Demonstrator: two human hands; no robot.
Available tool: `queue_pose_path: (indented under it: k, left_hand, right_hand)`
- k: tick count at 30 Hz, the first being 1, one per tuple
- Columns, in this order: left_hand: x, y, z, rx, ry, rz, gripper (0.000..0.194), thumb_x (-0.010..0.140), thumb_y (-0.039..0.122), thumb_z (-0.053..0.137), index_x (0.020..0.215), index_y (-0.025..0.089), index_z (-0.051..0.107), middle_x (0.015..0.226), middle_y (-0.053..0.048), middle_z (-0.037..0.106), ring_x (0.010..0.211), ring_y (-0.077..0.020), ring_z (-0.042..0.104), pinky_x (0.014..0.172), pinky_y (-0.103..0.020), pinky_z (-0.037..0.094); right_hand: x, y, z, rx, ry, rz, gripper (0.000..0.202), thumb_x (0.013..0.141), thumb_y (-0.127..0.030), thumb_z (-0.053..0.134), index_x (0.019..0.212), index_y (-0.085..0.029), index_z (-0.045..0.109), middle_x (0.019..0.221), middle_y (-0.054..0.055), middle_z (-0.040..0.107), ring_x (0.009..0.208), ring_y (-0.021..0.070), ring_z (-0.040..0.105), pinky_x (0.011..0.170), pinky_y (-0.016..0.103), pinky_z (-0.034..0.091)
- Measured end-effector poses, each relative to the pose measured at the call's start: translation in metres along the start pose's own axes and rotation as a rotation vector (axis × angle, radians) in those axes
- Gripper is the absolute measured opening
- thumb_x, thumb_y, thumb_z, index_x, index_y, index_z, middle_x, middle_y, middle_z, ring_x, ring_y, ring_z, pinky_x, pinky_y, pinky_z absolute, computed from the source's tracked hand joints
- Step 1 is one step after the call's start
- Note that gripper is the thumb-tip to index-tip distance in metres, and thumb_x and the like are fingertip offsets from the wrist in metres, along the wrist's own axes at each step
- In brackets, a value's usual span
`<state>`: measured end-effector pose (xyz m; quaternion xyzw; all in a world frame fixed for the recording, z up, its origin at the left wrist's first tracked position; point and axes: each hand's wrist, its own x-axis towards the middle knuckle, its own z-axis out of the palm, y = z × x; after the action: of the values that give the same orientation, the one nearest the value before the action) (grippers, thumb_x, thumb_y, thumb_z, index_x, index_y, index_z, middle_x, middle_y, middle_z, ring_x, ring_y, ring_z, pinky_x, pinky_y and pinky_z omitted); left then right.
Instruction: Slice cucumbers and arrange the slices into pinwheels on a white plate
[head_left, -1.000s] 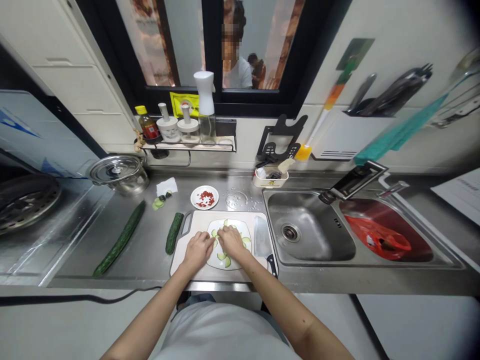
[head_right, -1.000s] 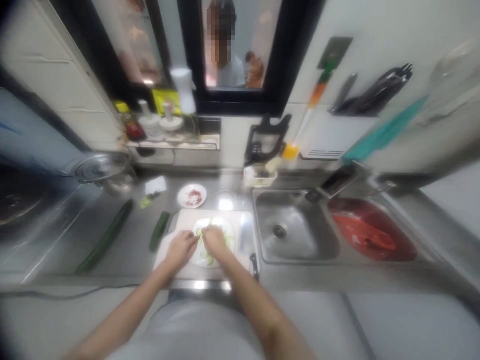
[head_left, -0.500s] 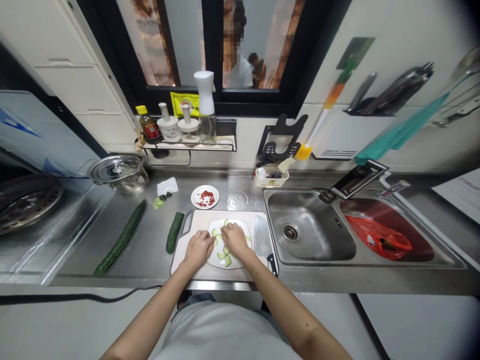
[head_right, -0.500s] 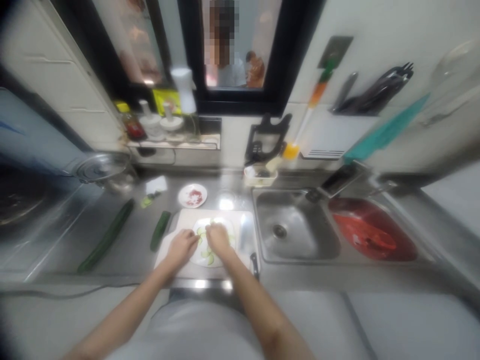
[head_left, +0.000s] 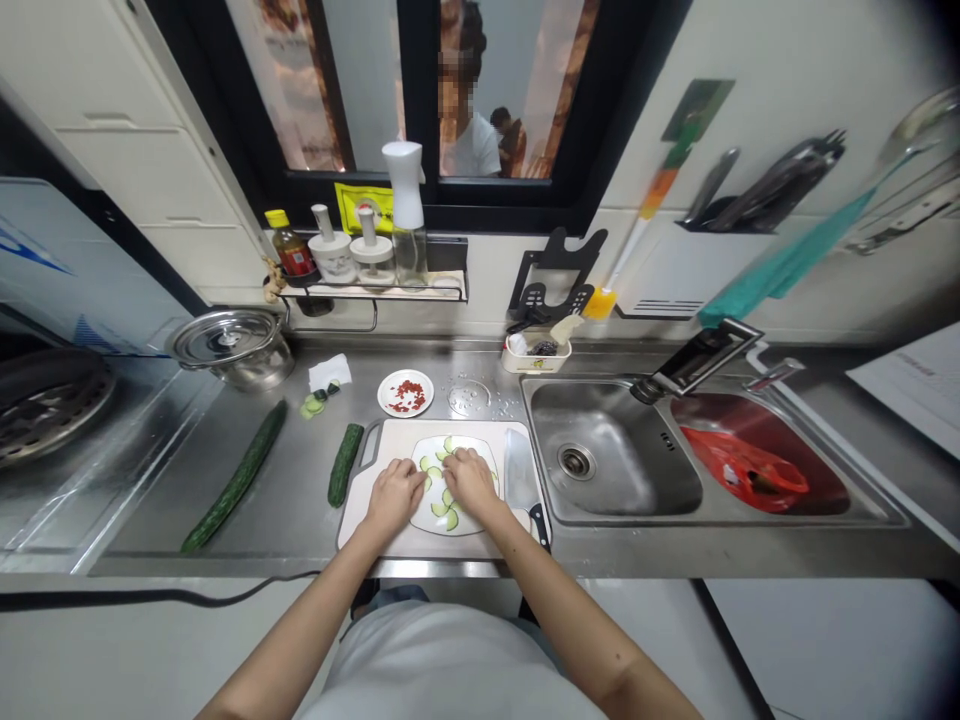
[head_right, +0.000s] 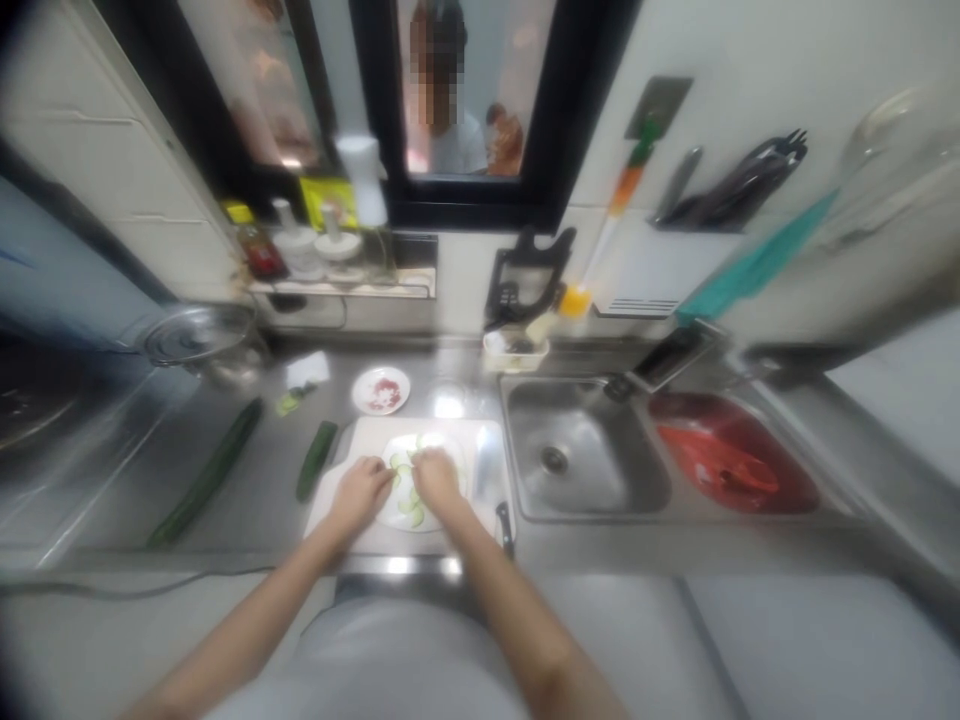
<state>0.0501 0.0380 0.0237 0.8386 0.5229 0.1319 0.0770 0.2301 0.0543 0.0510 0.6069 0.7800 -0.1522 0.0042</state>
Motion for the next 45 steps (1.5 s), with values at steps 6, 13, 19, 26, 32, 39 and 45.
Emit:
queue_pose_path:
  k: [6,13,19,26,32,39,45]
  left_hand:
    - [0.0001,-0.0026,0.0028,-0.022,0.003,0.01,0.02,0.088,0.02,0.052,0.097,0.024,0.07,0.09,-0.006,0.058,0.09,-0.0203,0.049,0.077,-0.031,0.041]
    - [0.0021,-0.0051,0.0034,-0.043,-0.001,0.009,0.02,0.087,0.017,0.054,0.096,0.024,0.07,0.09,-0.006,0.059,0.089,-0.0197,0.05,0.077,-0.031,0.041]
    - [0.0009,-0.0054,0.0057,-0.09,0.074,-0.069,0.022,0.09,0.021,0.049,0.103,0.022,0.067,0.091,-0.006,0.061,0.09,-0.0199,0.051,0.078,-0.031,0.042]
    - [-0.0017,-0.0078,0.0074,-0.067,0.073,-0.038,0.021,0.09,0.023,0.049,0.095,0.022,0.07,0.089,-0.007,0.06,0.089,-0.02,0.051,0.077,-0.032,0.042]
    - [-0.0008,-0.0061,0.0052,-0.057,0.058,-0.037,0.022,0.09,0.023,0.049,0.096,0.022,0.07,0.09,-0.007,0.06,0.09,-0.02,0.051,0.078,-0.031,0.043]
    - [-0.0019,-0.0042,0.0043,-0.042,0.039,-0.022,0.025,0.089,0.021,0.05,0.105,0.025,0.069,0.092,-0.006,0.06,0.09,-0.0204,0.05,0.078,-0.031,0.042]
    - [-0.0011,-0.0043,0.0048,-0.02,0.014,-0.022,0.024,0.088,0.02,0.052,0.101,0.025,0.07,0.092,-0.006,0.059,0.09,-0.0207,0.05,0.077,-0.032,0.042]
  right_hand:
    - [0.0019,-0.0099,0.0083,-0.043,-0.005,-0.054,0.029,0.095,-0.024,0.039,0.102,-0.02,0.066,0.107,0.012,0.06,0.102,0.0243,0.048,0.082,0.033,0.035]
    - [0.0009,-0.0111,0.0085,-0.045,-0.016,-0.061,0.028,0.094,-0.025,0.04,0.1,-0.02,0.068,0.105,0.012,0.061,0.102,0.0248,0.048,0.083,0.033,0.035]
    - [-0.0014,-0.0076,0.0044,-0.027,0.016,-0.033,0.029,0.094,-0.024,0.039,0.107,-0.019,0.064,0.107,0.011,0.06,0.102,0.0232,0.048,0.082,0.032,0.036]
    - [-0.0027,-0.0077,0.0054,-0.019,0.005,-0.034,0.027,0.094,-0.025,0.041,0.105,-0.019,0.065,0.107,0.012,0.06,0.103,0.0232,0.047,0.083,0.032,0.036]
    - [-0.0021,-0.0113,0.0104,-0.044,-0.017,-0.055,0.03,0.095,-0.025,0.038,0.102,-0.02,0.067,0.108,0.012,0.06,0.103,0.0244,0.047,0.084,0.034,0.036]
    - [-0.0016,-0.0105,0.011,-0.056,-0.011,-0.07,0.03,0.095,-0.025,0.038,0.101,-0.02,0.067,0.105,0.011,0.06,0.101,0.0235,0.047,0.083,0.032,0.036]
    - [-0.0012,-0.002,0.005,0.088,0.057,-0.02,0.028,0.094,-0.027,0.043,0.108,-0.021,0.066,0.106,0.009,0.061,0.101,0.0209,0.048,0.084,0.029,0.035]
